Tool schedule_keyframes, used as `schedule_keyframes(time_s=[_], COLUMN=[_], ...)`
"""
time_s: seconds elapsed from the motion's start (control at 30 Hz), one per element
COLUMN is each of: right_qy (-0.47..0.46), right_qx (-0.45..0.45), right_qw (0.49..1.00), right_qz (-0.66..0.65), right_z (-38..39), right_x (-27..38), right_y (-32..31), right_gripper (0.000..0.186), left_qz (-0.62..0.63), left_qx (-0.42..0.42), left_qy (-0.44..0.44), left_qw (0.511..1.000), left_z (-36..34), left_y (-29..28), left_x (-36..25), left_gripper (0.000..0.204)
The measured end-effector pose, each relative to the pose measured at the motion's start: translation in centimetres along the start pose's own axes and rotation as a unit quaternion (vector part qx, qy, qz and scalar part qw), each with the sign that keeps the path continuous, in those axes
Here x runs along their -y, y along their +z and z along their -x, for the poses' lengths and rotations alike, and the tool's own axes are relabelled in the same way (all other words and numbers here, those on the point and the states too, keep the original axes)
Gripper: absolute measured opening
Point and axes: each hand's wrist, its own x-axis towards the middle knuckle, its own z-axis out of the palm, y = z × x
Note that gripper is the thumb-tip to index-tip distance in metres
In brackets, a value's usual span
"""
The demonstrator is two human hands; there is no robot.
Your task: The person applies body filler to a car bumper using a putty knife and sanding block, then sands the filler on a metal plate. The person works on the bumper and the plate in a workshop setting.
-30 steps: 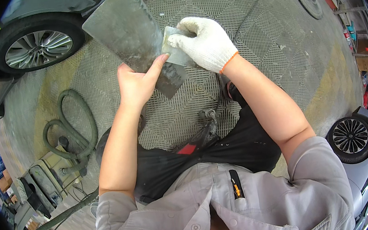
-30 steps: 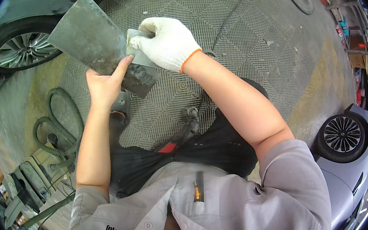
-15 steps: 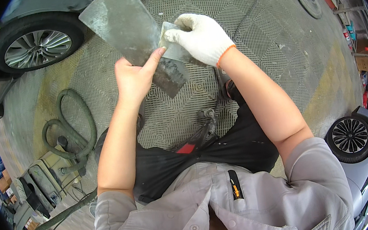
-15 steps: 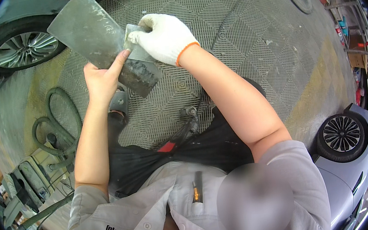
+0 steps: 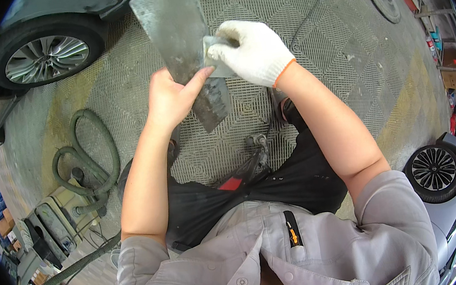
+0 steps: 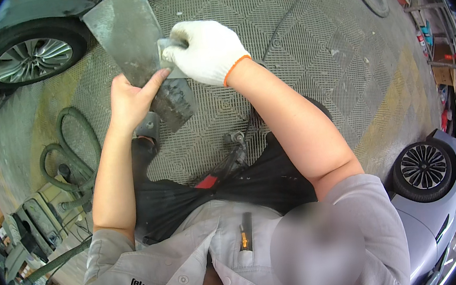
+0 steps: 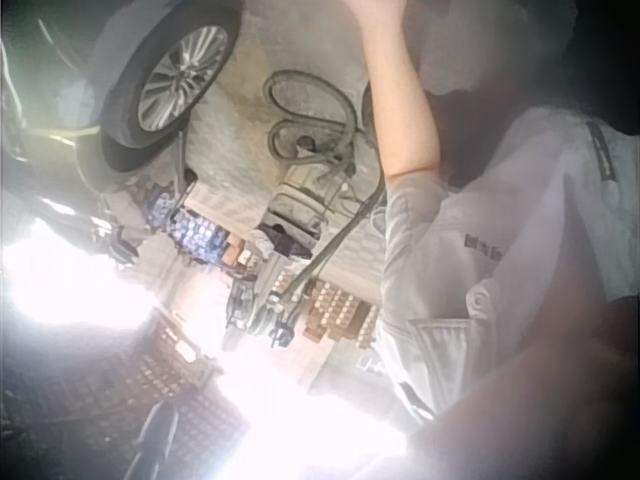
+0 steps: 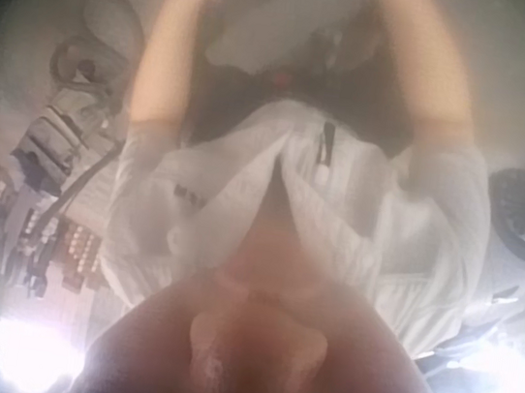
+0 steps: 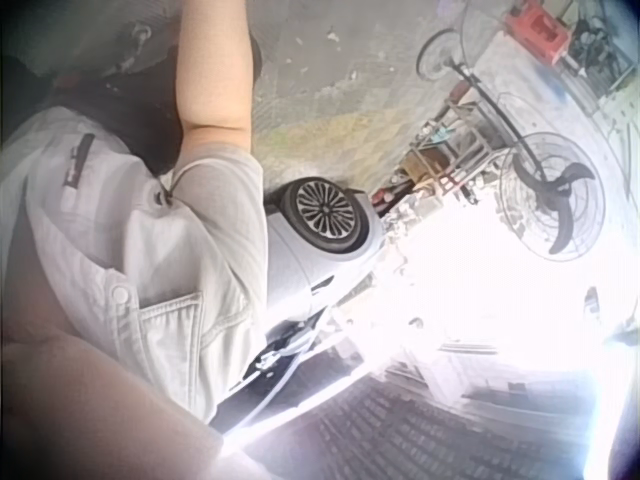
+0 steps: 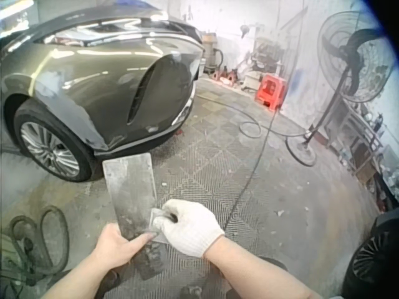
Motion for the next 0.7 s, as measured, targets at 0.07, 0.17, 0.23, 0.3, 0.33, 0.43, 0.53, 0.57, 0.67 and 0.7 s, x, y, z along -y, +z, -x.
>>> schedule_keyframes(time_s=[0.07,0.17,0.23,0.3,0.33,0.43,0.53,0.57,0.67,0.7], right_qy=[0.019,0.043,0.03,-0.006,0.012,0.031,0.017,0.001,0.011,0.02], right_qx=[-0.05,-0.049,-0.062,0.004,-0.016,-0.033,-0.029,-0.001,-0.029,-0.056], right_qw=[0.998,0.996,0.998,1.0,0.999,0.999,0.999,0.999,0.998,0.997], right_qz=[-0.024,-0.056,-0.009,0.025,0.035,0.017,0.04,0.052,0.061,0.056], right_z=[-0.3,-0.5,-0.5,-0.4,-0.3,-0.3,-0.3,-0.2,-0.3,-0.2], right_x=[0.0,0.0,0.0,0.2,0.3,0.5,0.7,0.8,0.8,0.9], right_y=[-0.4,-0.6,-0.6,-0.6,-0.5,-0.4,-0.5,-0.4,-0.6,-0.4], right_gripper=[0.044,0.047,0.042,0.048,0.046,0.045,0.045,0.046,0.045,0.044], left_qz=[0.023,0.035,0.008,-0.015,-0.024,-0.04,-0.029,-0.021,-0.026,-0.023], left_qx=[-0.014,-0.022,-0.014,-0.016,-0.02,-0.011,-0.04,-0.055,-0.053,-0.053], left_qy=[-0.004,-0.007,0.021,0.039,0.041,0.039,0.067,0.082,0.072,0.08], left_qw=[1.0,0.999,1.0,0.999,0.999,0.998,0.997,0.995,0.996,0.995], left_z=[-0.1,-0.1,0.0,0.0,0.0,-0.2,-0.4,-0.4,-0.4,-0.4], left_y=[-0.1,-0.1,-0.1,-0.2,-0.2,-0.1,0.0,0.1,0.2,0.2], left_x=[0.0,0.2,0.4,0.7,0.9,1.4,1.7,1.8,1.9,1.9], left_gripper=[0.028,0.029,0.032,0.035,0.036,0.036,0.039,0.041,0.042,0.042])
